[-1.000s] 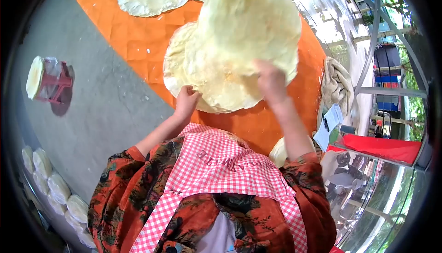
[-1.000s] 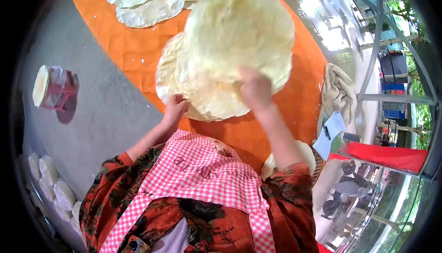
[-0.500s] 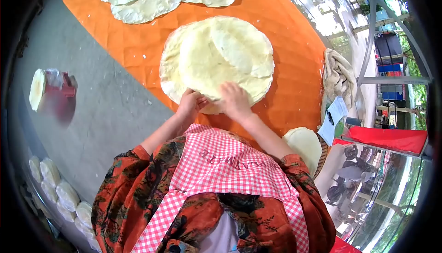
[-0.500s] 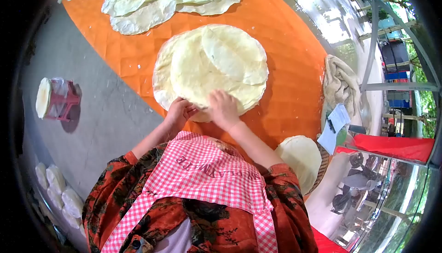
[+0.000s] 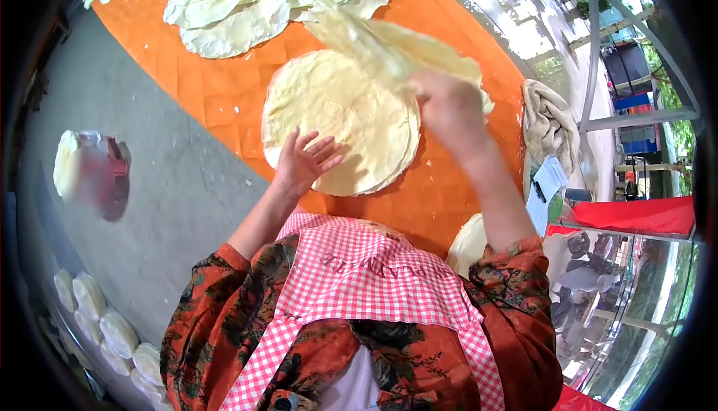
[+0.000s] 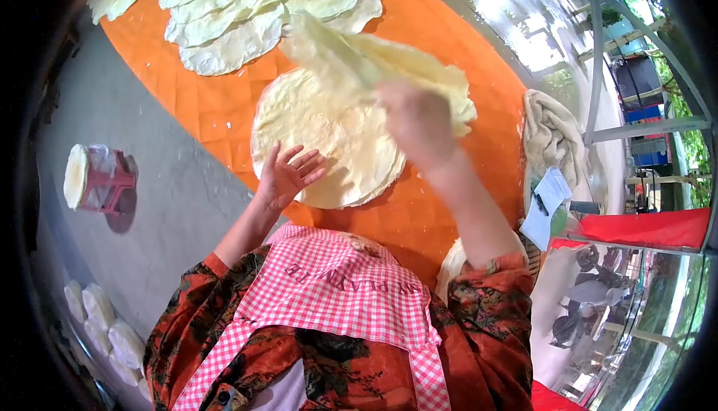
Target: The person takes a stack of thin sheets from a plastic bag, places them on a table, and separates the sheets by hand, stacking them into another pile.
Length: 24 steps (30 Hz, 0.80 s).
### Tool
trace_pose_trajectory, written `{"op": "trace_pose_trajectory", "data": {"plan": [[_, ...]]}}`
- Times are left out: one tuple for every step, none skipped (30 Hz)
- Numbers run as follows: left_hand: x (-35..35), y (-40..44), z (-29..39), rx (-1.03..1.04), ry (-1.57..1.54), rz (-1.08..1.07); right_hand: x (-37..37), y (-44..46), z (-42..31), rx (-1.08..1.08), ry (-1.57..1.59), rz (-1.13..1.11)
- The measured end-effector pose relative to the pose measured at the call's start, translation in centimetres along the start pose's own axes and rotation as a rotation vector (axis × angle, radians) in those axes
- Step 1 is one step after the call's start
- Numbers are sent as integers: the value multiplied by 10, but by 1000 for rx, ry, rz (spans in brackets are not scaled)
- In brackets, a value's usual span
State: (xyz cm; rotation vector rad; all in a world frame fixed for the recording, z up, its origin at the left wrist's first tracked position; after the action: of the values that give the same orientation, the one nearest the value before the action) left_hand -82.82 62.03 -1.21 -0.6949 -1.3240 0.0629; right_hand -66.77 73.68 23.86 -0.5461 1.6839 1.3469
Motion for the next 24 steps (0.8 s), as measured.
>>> {"op": "trace_pose_trajectory", "data": {"plan": [[-2, 2, 3, 0, -12, -57, 6, -8, -18, 0, -15, -66], [1, 0, 4, -7, -76, 10, 20, -19, -35, 4, -29, -134], [7, -4, 3, -15, -140, 79, 40, -32, -48, 18, 5, -163], [9, -8, 0, -24, -203, 150, 65, -47, -57, 35, 41, -192], [6, -4, 0, -23, -57, -242, 95, -66, -61, 44, 115, -226], [-3, 1, -1, -40, -62, -276, 114, -77, -64, 54, 192, -257], [2, -3, -3, -50, -88, -297, 119, -75, -64, 53, 203, -305], [7, -7, -5, -62, -111, -319, 124, -71, -59, 54, 212, -349], [3, -8, -4, -29, -127, -269, 127, -67, -52, 55, 221, -396], [-3, -8, -4, 2, -146, -217, 112, -45, -45, 74, 254, -395], [-11, -8, -2, 33, -165, -163, 94, -23, -34, 57, 189, -381], [-16, -7, 4, 51, -133, -232, 68, 3, -22, 67, 192, -366], [-17, -8, 8, 93, -60, -137, 28, 37, -17, 69, 231, -355], [-17, -9, 15, 139, 14, -46, -6, 59, -14, 64, 410, -252], [-19, -9, 21, 189, 78, -23, -24, 76, 5, 49, 476, -323], [-23, -9, 27, 241, 139, 1, -37, 88, 28, 33, 544, -397], [-30, -8, 33, 292, 197, 26, -52, 93, 47, 245, 748, -353], [-41, -4, 40, 313, 182, -17, -61, 92, 63, 461, 948, -302], [-53, 2, 48, 332, 170, -59, -61, 87, 75, 512, 977, -282], [-24, -10, 50, 350, 156, -102, -56, 77, 89, 563, 1007, -262], [6, -28, 46, 385, 237, -164, -45, 63, 105, 618, 1038, -242], [-1, -24, 48, 372, 250, -96, -20, 36, 132, 646, 1133, -237], [-14, -17, 53, 353, 263, -24, 6, 5, 152, 736, 1223, -234], [-29, -9, 55, 332, 275, 51, 33, -31, 162, 829, 1315, -231]]}}
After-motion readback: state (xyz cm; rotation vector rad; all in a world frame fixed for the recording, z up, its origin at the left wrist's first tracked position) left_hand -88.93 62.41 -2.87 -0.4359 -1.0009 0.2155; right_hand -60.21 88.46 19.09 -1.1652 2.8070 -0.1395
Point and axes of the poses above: each hand's wrist, its own y-axis towards the middle knuckle, its own x-axis out of the palm, z = x × y, the point moved 4 cm from there along y, towards the middle knuckle, and after that the axes turned 15 degrees about -x, right-handed, at the moved point
